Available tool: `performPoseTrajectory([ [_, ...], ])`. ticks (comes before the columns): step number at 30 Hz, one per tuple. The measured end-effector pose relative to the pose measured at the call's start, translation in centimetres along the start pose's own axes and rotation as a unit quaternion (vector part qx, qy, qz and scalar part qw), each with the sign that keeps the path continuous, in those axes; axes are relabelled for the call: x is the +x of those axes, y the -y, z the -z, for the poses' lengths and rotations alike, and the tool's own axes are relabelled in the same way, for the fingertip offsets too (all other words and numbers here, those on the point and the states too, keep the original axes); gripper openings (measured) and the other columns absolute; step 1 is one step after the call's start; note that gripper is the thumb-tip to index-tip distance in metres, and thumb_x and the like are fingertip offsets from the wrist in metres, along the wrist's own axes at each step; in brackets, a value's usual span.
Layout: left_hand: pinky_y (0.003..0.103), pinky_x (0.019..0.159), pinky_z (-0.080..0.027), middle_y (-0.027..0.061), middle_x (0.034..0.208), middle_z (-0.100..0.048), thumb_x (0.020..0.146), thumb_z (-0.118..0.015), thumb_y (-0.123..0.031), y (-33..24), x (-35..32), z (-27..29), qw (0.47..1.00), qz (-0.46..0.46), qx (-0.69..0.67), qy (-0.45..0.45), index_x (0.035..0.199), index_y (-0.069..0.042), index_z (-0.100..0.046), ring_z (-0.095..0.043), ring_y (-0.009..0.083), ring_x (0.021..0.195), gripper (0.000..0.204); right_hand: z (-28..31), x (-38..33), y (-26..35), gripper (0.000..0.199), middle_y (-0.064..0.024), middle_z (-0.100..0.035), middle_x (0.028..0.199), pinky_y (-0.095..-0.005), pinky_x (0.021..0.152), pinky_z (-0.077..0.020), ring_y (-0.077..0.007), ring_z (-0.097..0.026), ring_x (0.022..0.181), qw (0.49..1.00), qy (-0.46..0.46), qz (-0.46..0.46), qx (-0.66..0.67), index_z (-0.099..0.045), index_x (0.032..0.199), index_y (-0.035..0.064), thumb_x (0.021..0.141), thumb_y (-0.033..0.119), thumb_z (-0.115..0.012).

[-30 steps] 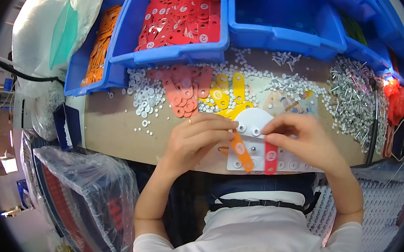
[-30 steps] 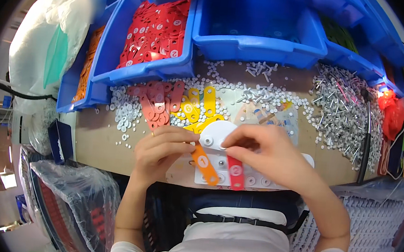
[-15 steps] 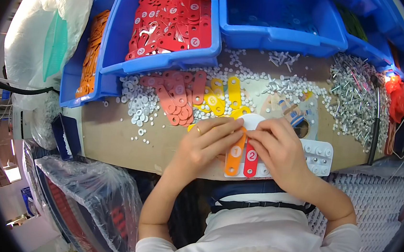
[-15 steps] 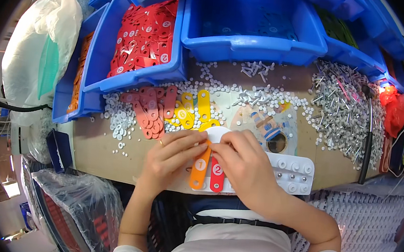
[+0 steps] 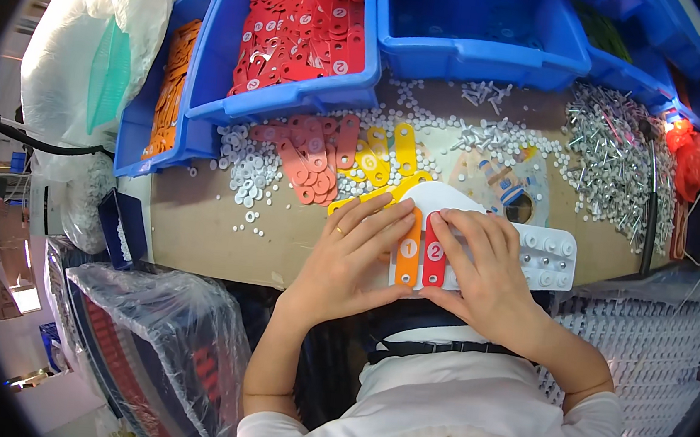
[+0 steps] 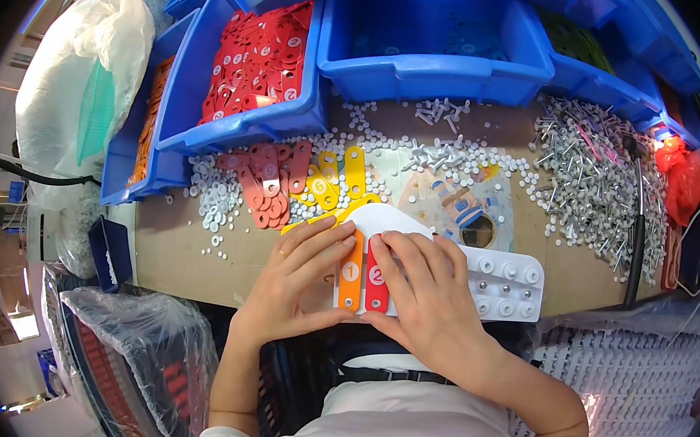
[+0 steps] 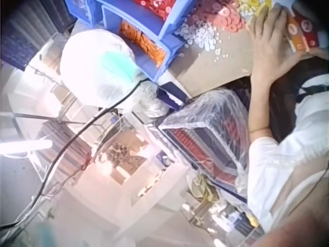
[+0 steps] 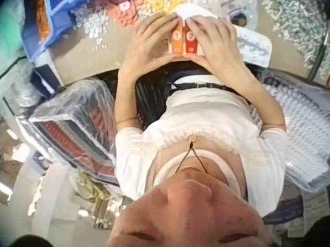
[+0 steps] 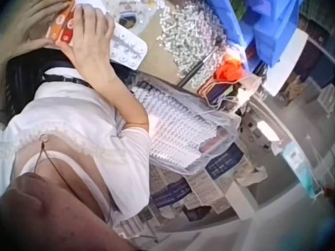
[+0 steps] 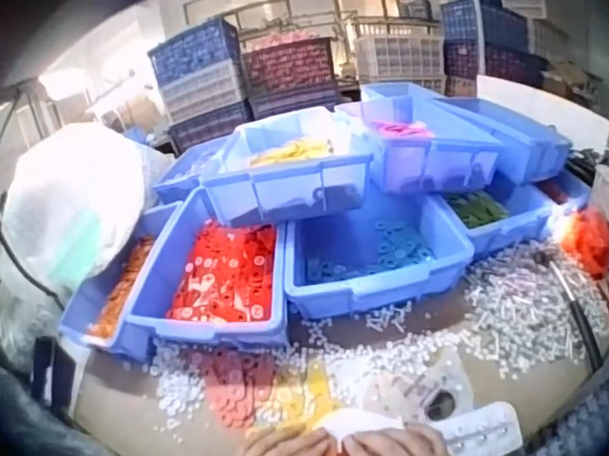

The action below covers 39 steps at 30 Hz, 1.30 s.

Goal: Assembling colorful toy xylophones by attaching metal keys to a plastic frame and testing them with a mallet.

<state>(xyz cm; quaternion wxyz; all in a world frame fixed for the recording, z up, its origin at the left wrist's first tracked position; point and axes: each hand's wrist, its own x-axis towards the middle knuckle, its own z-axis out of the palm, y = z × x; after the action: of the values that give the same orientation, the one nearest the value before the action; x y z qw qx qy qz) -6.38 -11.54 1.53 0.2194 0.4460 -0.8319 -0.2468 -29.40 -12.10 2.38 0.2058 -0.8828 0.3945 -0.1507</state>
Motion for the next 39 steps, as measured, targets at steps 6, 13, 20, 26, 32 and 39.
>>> performPoseTrajectory([
  [6,0.046,0.108,-0.036,0.0175,0.139,-0.047,0.069,-0.082,-0.020,-0.4,-0.1,-0.6,0.993,0.004,-0.117,-0.020,0.136,-0.002,-0.045,-0.044,0.0362,0.130,0.078,0.7,-0.2,-0.3,0.080,-0.0131,-0.045,0.129,-0.0502,0.104,-0.0278,-0.0319,-0.043,0.119,1.000,0.003,0.008,0.004,-0.045,0.135,-0.0005,0.072,0.037,-0.077],
  [13,0.045,0.105,-0.038,0.0143,0.137,-0.051,0.074,-0.080,-0.023,-1.7,7.3,4.1,0.996,-0.051,-0.050,-0.058,0.125,-0.005,-0.059,-0.048,0.0349,0.127,0.059,5.6,1.6,-3.8,0.063,-0.0153,-0.046,0.131,-0.0485,0.104,-0.0320,-0.0329,-0.044,0.122,0.992,-0.123,-0.020,-0.014,-0.051,0.134,0.0064,0.079,0.028,-0.074],
  [20,0.045,0.077,-0.052,0.0190,0.091,-0.067,0.084,-0.065,-0.021,3.8,27.4,3.4,0.987,-0.038,0.157,0.021,0.090,-0.001,-0.070,-0.064,0.0390,0.087,0.020,12.2,5.7,-16.3,0.032,-0.0139,-0.062,0.119,-0.0396,0.097,-0.0424,-0.0313,-0.057,0.111,0.952,-0.263,-0.056,-0.149,-0.062,0.115,0.0013,0.086,0.012,-0.066],
  [26,0.047,0.072,-0.054,0.0219,0.082,-0.067,0.075,-0.073,-0.025,7.1,33.7,-2.7,0.965,-0.056,0.253,0.033,0.073,-0.001,-0.068,-0.066,0.0392,0.081,0.025,18.5,5.8,-26.8,0.023,-0.0190,-0.067,0.100,-0.0398,0.083,-0.0492,-0.0338,-0.065,0.096,0.954,-0.204,-0.184,-0.119,-0.066,0.100,-0.0023,0.084,0.013,-0.063],
  [32,0.047,0.074,-0.054,0.0220,0.085,-0.068,0.071,-0.072,-0.016,5.5,33.8,-2.8,0.943,-0.040,0.321,0.082,0.074,0.000,-0.068,-0.066,0.0394,0.081,0.016,18.4,8.8,-35.7,0.034,-0.0209,-0.063,0.115,-0.0410,0.094,-0.0461,-0.0337,-0.059,0.111,0.960,0.041,-0.237,-0.143,-0.065,0.108,-0.0006,0.081,0.019,-0.065],
  [39,0.044,0.075,-0.052,0.0228,0.088,-0.066,0.076,-0.066,-0.014,4.9,29.6,2.5,0.969,0.062,0.239,-0.007,0.086,0.001,-0.067,-0.066,0.0358,0.084,0.018,17.9,11.7,-37.7,0.043,-0.0203,-0.058,0.127,-0.0382,0.103,-0.0420,-0.0321,-0.053,0.121,0.898,0.153,-0.321,-0.260,-0.062,0.117,-0.0005,0.080,0.022,-0.064],
])
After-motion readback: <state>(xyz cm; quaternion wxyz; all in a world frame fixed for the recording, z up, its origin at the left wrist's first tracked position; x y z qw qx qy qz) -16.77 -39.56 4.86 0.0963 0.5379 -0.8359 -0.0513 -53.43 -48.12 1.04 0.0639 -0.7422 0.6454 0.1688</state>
